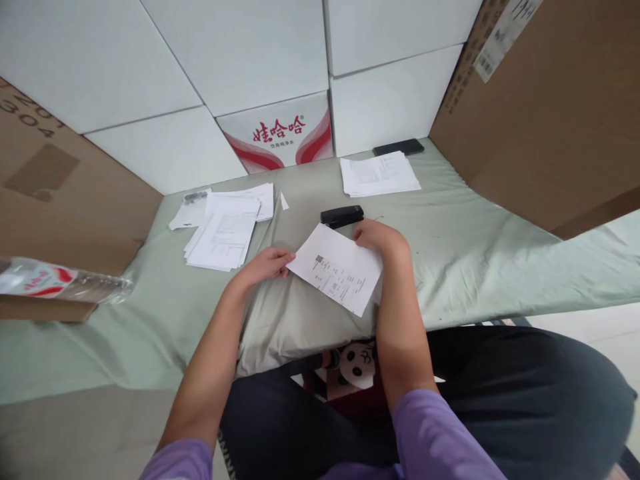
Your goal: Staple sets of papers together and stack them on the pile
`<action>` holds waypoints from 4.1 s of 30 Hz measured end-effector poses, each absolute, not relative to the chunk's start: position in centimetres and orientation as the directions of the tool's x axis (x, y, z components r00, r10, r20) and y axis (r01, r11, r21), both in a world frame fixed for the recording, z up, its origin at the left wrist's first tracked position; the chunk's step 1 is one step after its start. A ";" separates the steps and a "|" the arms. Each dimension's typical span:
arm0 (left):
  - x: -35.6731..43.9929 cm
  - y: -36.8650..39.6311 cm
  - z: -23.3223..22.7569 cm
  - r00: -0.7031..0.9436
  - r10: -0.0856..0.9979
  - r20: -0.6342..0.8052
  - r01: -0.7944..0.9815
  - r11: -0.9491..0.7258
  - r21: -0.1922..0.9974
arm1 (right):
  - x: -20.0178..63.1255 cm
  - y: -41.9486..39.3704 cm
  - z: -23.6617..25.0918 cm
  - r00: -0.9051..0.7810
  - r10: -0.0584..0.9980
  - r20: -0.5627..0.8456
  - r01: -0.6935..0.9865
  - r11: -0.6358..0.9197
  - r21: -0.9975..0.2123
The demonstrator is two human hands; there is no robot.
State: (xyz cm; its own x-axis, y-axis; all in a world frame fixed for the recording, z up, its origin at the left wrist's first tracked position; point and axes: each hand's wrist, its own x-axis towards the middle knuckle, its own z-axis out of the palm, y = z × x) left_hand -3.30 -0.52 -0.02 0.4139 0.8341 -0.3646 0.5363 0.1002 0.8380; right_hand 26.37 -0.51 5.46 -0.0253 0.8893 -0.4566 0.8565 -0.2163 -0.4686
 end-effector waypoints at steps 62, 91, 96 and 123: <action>0.7 -1.3 -0.9 0.289 0.957 0.023 0.912 -0.282 0.298 | 26.3 -1.2 8.0 0.245 0.970 0.002 0.869 -0.218 -0.444; 0.9 -1.4 -0.9 0.251 0.968 -0.002 0.918 -0.237 0.319 | 18.9 10.6 2.3 -0.054 0.960 0.276 0.871 0.180 -0.457; 1.0 -1.5 -0.8 0.257 0.966 -0.007 0.916 -0.241 0.320 | 18.7 11.1 1.0 -0.051 0.988 0.144 0.909 0.105 -0.404; 0.8 -1.3 -1.3 0.301 0.954 0.015 0.900 -0.289 0.326 | 19.1 12.2 1.1 -0.029 0.999 0.019 0.867 0.034 -0.497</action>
State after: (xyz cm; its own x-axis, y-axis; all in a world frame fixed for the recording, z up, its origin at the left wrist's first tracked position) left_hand 0.84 -1.32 -1.27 0.3008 0.9536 0.0151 0.9002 -0.2891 0.3256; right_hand 19.12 12.22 1.12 -0.0286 0.9994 0.0189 0.8669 0.0343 -0.4973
